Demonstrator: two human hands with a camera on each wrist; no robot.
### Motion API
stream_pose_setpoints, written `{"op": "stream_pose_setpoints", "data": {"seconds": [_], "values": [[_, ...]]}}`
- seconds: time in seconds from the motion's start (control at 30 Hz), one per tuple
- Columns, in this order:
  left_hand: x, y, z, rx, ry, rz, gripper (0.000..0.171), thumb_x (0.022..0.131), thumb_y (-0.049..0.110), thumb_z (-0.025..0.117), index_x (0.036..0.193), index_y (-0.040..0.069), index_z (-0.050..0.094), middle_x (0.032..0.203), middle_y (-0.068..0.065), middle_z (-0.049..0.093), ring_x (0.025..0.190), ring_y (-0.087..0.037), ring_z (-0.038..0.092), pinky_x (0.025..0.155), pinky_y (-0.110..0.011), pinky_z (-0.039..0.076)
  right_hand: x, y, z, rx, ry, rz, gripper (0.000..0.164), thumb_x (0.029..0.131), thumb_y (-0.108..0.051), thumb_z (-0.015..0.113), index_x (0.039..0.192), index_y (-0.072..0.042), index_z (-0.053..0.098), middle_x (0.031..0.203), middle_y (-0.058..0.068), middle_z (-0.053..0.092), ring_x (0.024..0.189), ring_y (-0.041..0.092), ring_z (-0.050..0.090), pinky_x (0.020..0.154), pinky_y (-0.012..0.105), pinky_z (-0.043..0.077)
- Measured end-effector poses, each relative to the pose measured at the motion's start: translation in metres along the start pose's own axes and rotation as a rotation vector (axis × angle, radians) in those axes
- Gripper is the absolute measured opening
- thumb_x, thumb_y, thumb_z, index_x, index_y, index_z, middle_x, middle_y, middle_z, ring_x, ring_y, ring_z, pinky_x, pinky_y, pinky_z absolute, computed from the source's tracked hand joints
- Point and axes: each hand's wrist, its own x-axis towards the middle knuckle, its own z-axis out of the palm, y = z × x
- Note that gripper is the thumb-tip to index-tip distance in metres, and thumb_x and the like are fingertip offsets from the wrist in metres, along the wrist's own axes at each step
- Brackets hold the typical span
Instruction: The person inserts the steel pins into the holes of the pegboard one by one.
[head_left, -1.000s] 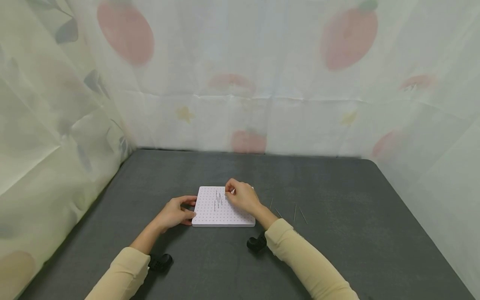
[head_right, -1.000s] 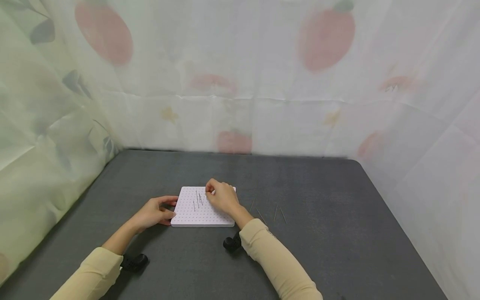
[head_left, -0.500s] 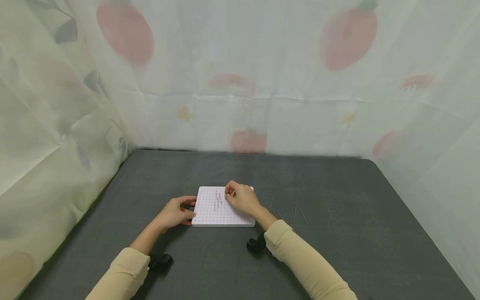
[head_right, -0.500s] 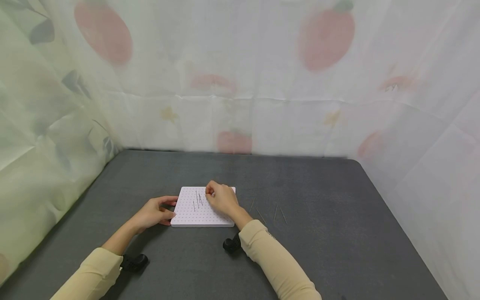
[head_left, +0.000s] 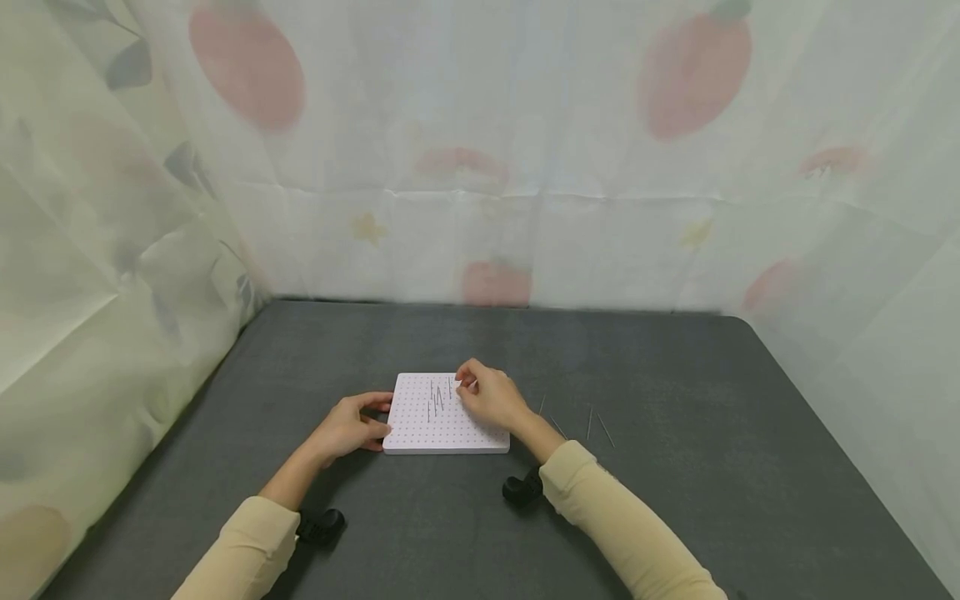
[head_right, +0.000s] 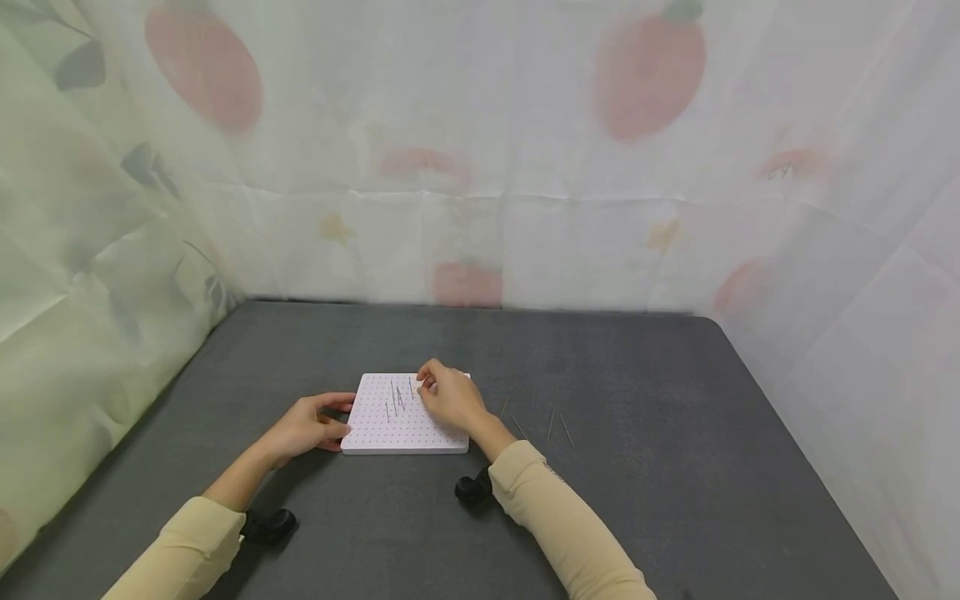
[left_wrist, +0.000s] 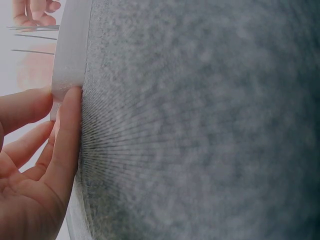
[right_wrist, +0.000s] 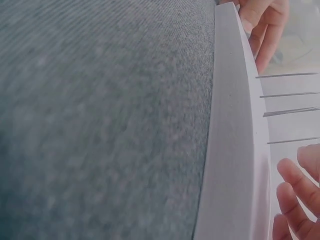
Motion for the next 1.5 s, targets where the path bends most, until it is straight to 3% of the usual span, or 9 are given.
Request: {"op": "stream_pose_setpoints", "data": {"seconds": [0.4, 1.0, 1.5], "values": [[0.003, -0.001, 0.0, -0.003, -0.007, 0.006, 0.057, 0.08, -0.003, 0.064, 0.133, 0.0, 0.044, 0.123, -0.022, 0.049, 0.08, -0.019, 0.063, 0.061, -0.035, 0.057, -0.011, 0.006, -0.021, 0.033, -0.004, -0.045, 0.012, 0.086, -0.013, 0.06, 0.099, -0.011, 0.06, 0.088, -0.002, 0.065, 0.081, 0.013, 0.062, 0.07, 0.026, 0.05], [0.002, -0.001, -0.001, 0.007, -0.001, 0.004, 0.058, 0.08, -0.003, 0.064, 0.134, 0.0, 0.044, 0.123, -0.023, 0.048, 0.082, -0.02, 0.063, 0.062, -0.035, 0.057, -0.035, 0.019, -0.057, 0.03, 0.021, -0.046, 0.016, 0.087, -0.01, 0.06, 0.103, -0.006, 0.06, 0.09, -0.002, 0.062, 0.083, 0.012, 0.059, 0.072, 0.03, 0.051], [0.003, -0.003, -0.001, 0.0, -0.011, 0.001, 0.058, 0.081, -0.002, 0.064, 0.134, 0.0, 0.043, 0.124, -0.022, 0.047, 0.083, -0.02, 0.063, 0.062, -0.035, 0.057, -0.061, 0.048, -0.076, 0.034, 0.06, 0.041, 0.014, 0.088, -0.015, 0.061, 0.102, -0.012, 0.06, 0.091, -0.005, 0.062, 0.084, 0.01, 0.059, 0.073, 0.03, 0.05]]}}
